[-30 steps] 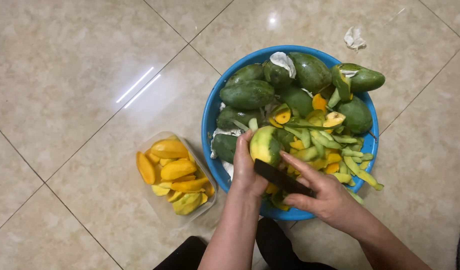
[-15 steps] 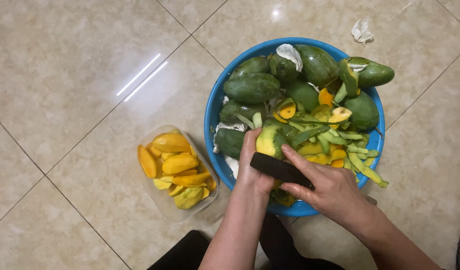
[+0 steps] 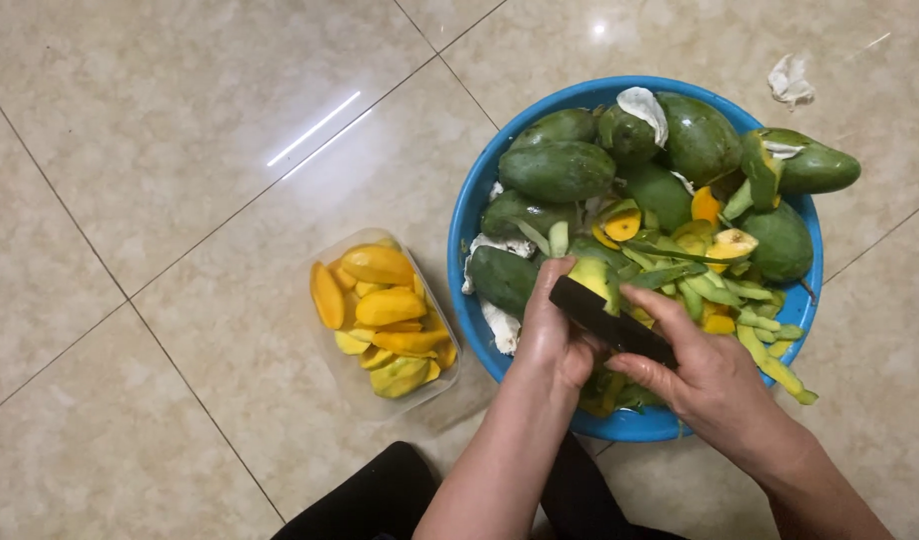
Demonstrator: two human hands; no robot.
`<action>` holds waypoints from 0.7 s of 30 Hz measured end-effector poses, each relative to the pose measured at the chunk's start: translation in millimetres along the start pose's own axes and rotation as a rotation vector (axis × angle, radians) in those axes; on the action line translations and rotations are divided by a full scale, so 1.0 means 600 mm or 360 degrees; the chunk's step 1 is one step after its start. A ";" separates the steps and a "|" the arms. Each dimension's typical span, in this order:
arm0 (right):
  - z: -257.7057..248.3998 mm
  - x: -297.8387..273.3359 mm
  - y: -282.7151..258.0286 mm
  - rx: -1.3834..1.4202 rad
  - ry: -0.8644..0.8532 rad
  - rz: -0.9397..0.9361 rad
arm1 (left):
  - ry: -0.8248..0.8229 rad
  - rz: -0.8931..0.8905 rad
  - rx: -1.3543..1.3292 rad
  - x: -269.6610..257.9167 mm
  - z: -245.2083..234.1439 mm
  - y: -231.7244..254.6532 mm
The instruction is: Peeling and slicing mangoes into a plastic container using a knife
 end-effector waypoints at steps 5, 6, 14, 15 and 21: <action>-0.004 0.003 -0.004 0.0069 0.0050 -0.0183 | -0.0084 0.0015 0.0104 -0.012 0.015 0.002; -0.006 0.006 -0.007 0.0279 0.0074 -0.0267 | -0.0076 0.0012 0.0265 -0.012 0.015 0.002; -0.014 0.012 -0.014 0.0333 0.0155 -0.0389 | -0.0066 -0.0032 0.0223 0.004 0.003 0.015; -0.020 0.008 -0.021 0.0299 0.0129 -0.0409 | -0.0049 -0.0050 0.0226 0.001 0.007 0.018; 0.002 0.000 0.019 -0.0329 0.0100 -0.0064 | -0.0308 0.0024 0.0155 -0.015 0.045 0.037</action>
Point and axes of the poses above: each hand's wrist, its own x-axis towards the middle knuckle, its own z-axis out of the palm, y = z × x, the point moved 7 cm from there along x, towards the middle knuckle, and after that the axes turned 14 degrees about -x, right-handed, at the moved point
